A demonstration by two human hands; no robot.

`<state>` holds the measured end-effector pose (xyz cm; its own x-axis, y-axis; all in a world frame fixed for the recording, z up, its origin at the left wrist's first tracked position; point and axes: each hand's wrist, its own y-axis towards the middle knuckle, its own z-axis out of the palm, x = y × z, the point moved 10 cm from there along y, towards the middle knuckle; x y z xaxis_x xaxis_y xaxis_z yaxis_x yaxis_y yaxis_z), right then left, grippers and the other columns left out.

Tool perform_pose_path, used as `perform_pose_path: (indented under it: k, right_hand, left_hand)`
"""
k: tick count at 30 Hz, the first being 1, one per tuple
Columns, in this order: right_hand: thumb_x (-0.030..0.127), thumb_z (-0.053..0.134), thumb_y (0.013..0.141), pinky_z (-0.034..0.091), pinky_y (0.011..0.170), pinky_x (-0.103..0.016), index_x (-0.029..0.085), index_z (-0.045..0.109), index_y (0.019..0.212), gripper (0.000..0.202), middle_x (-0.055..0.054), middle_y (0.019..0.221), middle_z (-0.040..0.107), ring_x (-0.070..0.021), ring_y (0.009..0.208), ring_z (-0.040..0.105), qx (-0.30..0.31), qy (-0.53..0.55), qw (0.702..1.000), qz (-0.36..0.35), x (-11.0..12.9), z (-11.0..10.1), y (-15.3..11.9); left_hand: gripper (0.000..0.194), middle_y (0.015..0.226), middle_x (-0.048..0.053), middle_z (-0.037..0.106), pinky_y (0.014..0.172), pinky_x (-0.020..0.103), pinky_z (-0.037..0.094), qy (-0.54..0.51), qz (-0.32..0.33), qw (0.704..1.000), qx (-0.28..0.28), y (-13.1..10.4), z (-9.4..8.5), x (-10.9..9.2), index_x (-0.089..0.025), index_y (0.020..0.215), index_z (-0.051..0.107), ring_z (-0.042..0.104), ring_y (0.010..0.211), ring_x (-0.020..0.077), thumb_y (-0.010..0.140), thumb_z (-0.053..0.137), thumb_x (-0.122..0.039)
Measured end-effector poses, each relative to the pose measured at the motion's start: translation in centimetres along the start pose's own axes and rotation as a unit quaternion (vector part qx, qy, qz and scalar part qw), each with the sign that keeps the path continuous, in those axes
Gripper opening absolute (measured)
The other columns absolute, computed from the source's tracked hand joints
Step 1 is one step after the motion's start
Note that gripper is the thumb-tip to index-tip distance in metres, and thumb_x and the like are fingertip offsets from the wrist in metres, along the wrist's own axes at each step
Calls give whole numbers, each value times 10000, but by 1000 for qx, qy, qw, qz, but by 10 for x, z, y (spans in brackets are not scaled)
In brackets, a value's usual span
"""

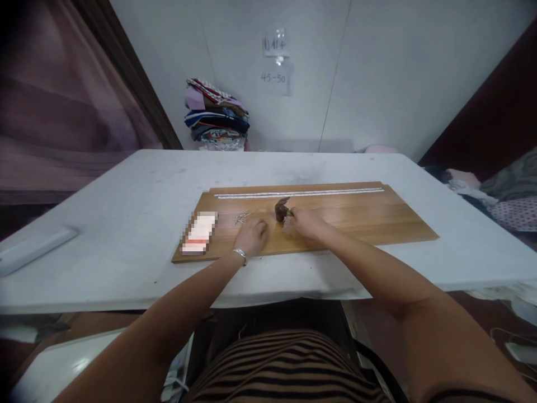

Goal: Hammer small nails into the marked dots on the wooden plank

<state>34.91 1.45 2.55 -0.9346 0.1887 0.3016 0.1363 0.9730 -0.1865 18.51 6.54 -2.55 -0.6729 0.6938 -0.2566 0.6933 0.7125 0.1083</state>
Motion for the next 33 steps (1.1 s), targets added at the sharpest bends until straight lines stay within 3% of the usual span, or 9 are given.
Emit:
perform_pose_path:
  k: [33]
  right_hand:
    - [362,546,1147,463,767,-304,180,758,1164,280,-175,1177,842,-288,997,772,6,24,1000,6,4,-6,1]
  left_hand:
    - [297,1275,148,783,1122,457,533,-19,9,1000,-16,2,0,5,-193,1117,817,695,1243,303,1048,530,-161]
